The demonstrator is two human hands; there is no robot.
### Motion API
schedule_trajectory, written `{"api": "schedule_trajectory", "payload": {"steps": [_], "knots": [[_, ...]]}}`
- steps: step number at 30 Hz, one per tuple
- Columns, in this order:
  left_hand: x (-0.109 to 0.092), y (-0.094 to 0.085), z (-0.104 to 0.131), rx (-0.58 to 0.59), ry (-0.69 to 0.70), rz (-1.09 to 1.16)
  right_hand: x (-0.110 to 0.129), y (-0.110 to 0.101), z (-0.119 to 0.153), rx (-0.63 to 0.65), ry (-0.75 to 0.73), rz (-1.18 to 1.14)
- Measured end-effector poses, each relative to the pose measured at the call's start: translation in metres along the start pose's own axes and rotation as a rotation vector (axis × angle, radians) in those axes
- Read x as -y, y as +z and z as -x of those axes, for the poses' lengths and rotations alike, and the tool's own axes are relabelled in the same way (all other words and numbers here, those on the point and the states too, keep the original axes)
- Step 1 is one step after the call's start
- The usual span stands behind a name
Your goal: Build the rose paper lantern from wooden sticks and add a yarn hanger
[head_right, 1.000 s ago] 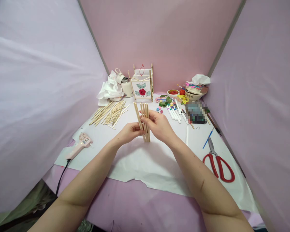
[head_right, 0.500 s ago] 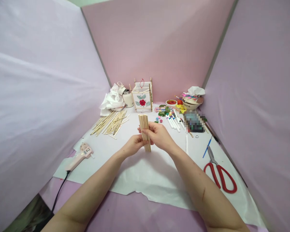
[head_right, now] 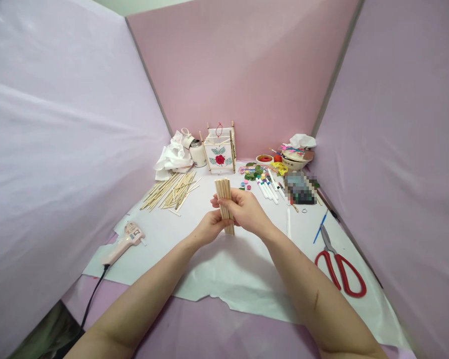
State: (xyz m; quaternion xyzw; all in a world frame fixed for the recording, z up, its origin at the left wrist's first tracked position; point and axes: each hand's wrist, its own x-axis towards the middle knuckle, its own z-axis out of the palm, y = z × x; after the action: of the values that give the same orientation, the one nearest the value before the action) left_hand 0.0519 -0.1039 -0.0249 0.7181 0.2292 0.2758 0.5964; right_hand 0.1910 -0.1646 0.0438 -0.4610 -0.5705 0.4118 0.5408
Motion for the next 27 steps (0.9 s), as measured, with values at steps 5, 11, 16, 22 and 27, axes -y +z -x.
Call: {"api": "schedule_trajectory", "payload": {"steps": [5,11,16,22,27], "knots": [[0.004,0.001,0.0,-0.003,0.014,-0.013,0.002,0.001,0.001,0.032,0.018,0.057],[0.007,0.0,-0.001,0.008,-0.009,0.029,-0.005,-0.006,-0.004,0.052,0.03,0.064],[0.006,-0.002,-0.001,-0.019,-0.028,0.077,-0.005,-0.016,-0.005,0.01,-0.007,0.291],[0.007,-0.001,-0.002,-0.001,-0.041,0.146,0.003,-0.018,-0.002,-0.062,-0.036,0.459],[0.002,0.001,-0.001,-0.012,-0.043,0.164,0.004,-0.021,0.0,-0.056,-0.032,0.515]]}}
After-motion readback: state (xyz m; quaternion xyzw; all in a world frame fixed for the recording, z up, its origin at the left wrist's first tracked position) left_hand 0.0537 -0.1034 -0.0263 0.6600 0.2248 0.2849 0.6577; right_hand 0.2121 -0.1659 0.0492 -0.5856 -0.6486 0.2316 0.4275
